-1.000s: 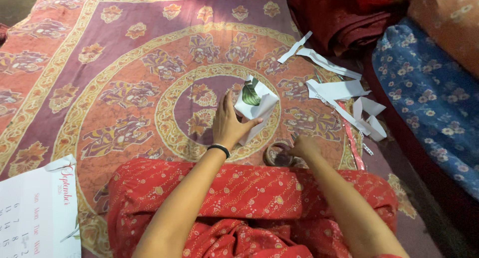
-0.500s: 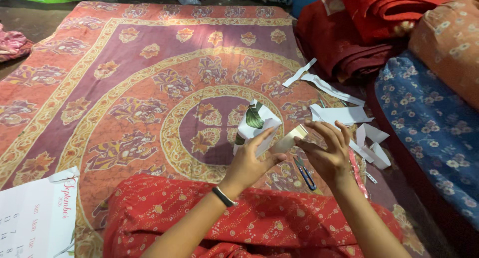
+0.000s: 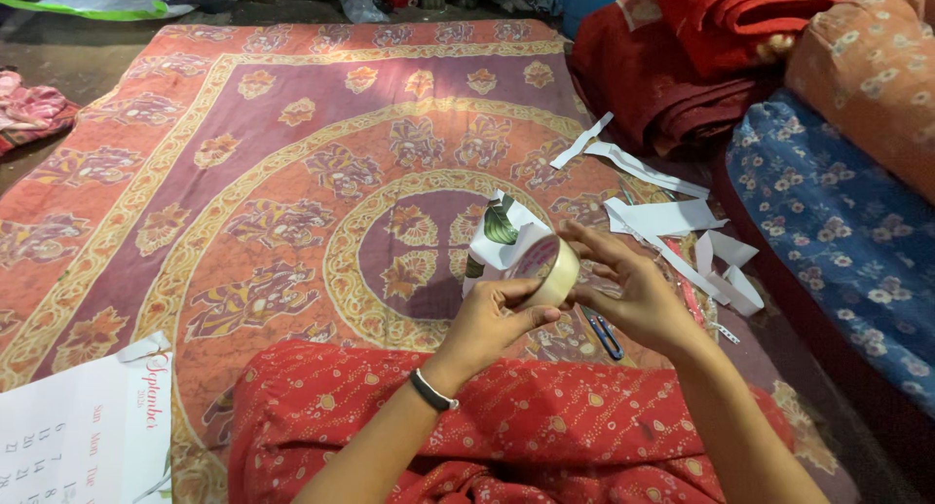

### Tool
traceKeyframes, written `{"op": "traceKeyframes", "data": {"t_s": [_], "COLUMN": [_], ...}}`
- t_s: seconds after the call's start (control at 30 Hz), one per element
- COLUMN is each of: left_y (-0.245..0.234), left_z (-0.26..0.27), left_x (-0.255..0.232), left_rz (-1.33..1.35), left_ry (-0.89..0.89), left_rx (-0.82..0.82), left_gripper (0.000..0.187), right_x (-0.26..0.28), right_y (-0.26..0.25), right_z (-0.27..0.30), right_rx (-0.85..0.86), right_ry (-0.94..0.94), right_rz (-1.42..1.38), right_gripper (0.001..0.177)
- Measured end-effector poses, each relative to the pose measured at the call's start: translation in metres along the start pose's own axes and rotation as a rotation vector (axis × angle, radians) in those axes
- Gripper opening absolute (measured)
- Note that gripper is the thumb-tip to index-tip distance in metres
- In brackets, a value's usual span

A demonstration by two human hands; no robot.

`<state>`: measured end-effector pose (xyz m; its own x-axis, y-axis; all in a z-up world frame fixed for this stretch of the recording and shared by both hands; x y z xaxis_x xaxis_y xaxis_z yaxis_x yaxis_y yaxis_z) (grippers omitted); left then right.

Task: The person assembles a small white paper box by folding its sides and securing them with clear tape. They use scissors to cut tape and repeatedly adjust the box flaps to ensure the structure holds.

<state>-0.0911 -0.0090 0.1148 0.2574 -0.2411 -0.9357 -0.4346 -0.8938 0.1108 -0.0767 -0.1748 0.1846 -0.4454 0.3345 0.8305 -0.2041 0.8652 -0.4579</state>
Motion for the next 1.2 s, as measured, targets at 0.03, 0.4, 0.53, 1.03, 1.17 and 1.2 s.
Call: {"op": "traceKeyframes", "data": {"t_s": [0.03, 0.4, 0.53, 1.03, 1.17, 1.2], "left_y": [-0.002, -0.011, -0.016, -0.034, -0.024, -0.024], "left_z": [0.002, 0.013, 0.017, -0.007, -0.009, -0.008], "left_x": [-0.002, -0.026, -0.033, 0.005, 0.017, 0.022], "left_rz": [-0.023, -0.248, -0.614, -0.072, -0.195, -0.284], "left_ry": [0.007, 0.086, 0.016, -0.017, -0.101, -0.166], "left_rx": [-0.014, -0.087, -0.229, -0.332, -0.285, -0.275], "left_gripper": [0.037, 0.037, 0.039, 0.027, 0.037, 0.039], "right_x": [-0.004, 0.016, 0.032, 0.112, 0.116, 0.116], "right_y": [0.002, 0.005, 0.017, 0.042, 0.029, 0.021], "right_z": [-0.001, -0.003, -0.007, 0.025, 0.021, 0.018], "right_rx": [0.05, -0.218, -0.279, -0.383, -0.413, -0.388], "right_ry": [0.049, -0.067, -0.166, -0.514, -0.476, -0.445], "right_rz": [-0.126, 0.151, 0.282, 0.802, 0.883, 0.909], "right_gripper": [0.065, 0.017, 0.015, 0.012, 0.009, 0.009]}}
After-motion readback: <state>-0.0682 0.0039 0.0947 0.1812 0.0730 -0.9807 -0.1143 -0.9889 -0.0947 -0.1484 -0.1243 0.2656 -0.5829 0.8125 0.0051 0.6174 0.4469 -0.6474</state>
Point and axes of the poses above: each hand's wrist, its own z-axis away from the middle knuckle, its own y-axis out of the palm, x = y × z, the point moved 6 cm from there along -z, towards the middle knuckle, and after that the axes turned 2 degrees about y, right-handed, at the moved point
